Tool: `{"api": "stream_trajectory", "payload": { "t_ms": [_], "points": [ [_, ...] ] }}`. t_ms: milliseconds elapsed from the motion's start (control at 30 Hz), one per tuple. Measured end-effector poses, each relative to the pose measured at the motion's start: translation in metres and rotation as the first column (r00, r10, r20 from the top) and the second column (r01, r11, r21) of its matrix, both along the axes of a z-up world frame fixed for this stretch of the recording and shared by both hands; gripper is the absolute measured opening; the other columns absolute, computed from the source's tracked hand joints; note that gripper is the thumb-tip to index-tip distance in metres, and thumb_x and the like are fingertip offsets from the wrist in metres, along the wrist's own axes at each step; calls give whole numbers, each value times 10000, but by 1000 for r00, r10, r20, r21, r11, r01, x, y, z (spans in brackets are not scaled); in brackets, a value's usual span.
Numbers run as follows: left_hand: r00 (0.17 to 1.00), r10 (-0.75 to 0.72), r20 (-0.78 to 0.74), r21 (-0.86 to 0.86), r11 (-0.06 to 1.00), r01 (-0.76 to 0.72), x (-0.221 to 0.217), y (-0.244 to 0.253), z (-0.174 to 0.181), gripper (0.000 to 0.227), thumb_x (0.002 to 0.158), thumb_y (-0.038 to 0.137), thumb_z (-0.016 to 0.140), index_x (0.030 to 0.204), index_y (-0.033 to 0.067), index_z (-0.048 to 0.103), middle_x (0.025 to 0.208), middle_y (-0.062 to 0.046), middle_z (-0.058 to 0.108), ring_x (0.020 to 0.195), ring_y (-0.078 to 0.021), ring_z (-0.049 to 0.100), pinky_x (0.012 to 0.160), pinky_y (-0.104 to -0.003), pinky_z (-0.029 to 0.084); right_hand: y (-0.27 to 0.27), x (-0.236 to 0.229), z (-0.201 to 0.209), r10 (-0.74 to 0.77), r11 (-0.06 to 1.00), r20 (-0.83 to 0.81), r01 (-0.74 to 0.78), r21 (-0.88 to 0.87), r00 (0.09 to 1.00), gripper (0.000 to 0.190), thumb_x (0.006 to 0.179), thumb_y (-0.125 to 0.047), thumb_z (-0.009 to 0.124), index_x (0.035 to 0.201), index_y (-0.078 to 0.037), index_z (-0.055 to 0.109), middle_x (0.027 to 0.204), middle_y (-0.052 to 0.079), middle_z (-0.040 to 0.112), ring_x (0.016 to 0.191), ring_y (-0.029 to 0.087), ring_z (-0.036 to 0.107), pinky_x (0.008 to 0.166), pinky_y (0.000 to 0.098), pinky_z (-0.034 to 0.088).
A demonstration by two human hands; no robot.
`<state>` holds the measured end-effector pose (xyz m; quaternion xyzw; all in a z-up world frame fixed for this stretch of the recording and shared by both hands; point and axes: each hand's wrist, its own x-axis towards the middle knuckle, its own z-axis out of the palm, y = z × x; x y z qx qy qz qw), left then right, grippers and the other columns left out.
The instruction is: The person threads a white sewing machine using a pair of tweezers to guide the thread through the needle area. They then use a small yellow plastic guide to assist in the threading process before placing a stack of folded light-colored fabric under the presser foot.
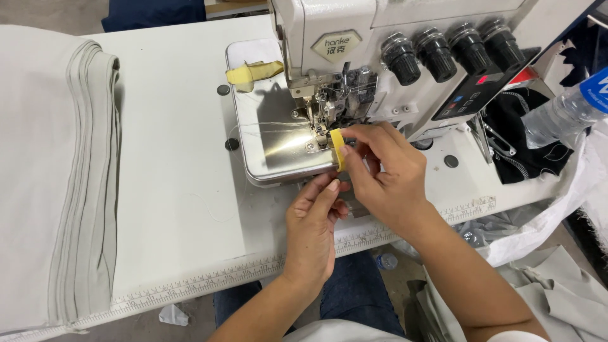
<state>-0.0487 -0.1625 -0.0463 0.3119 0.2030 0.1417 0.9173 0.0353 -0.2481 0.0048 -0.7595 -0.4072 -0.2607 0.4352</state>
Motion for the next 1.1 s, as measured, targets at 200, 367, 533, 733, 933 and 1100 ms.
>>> {"api": "stream_trajectory", "payload": {
  "t_ms": [200,367,533,733,933,1100],
  "points": [
    [997,-25,77,62,998,20,-4,0,1,220,979,93,649,1164,20,744,986,-43,736,714,-103,558,674,-262,468,-3,-3,3,52,983,206,-15,-181,977,163,986,-8,656,1137,-24,716,960,142,582,729,215,588,591,325,504],
    [994,-50,98,113,993,38,-5,1,2,203,1018,86,580,1129,30,741,844,-13,678,707,-99,514,678,-269,443,1,-1,3,-93,915,529,282,-288,843,145,985,-96,662,1107,-60,730,932,129,586,715,238,573,613,365,484],
    [993,-41,110,94,995,31,-4,0,0,158,1014,93,601,1069,42,740,812,-8,656,693,-99,498,675,-269,432,2,3,11,-44,905,553,268,-331,832,63,955,-92,672,992,-72,718,891,97,581,640,238,537,591,365,429],
    [999,-46,-10,50,998,47,-3,3,3,259,975,75,624,1205,5,721,966,-112,724,665,-130,557,681,-266,479,-10,-2,9,-18,1000,90,20,-20,996,17,976,10,652,985,20,642,894,122,639,688,167,528,615,279,449],
    [999,-49,0,50,998,49,-4,2,3,296,974,71,620,1243,-3,719,972,-101,729,674,-127,561,684,-270,489,-7,-10,1,103,995,-42,-103,-14,994,262,1011,-23,579,1261,55,569,1195,194,667,1088,312,682,972,384,582],
    [995,-67,76,107,993,58,-6,3,-1,248,994,94,607,1194,30,739,919,-8,703,726,-108,573,699,-272,479,-3,-10,-6,147,987,229,-127,-99,962,240,1012,71,535,1220,93,654,1214,257,685,1113,353,714,985,400,601]
  ]
}}
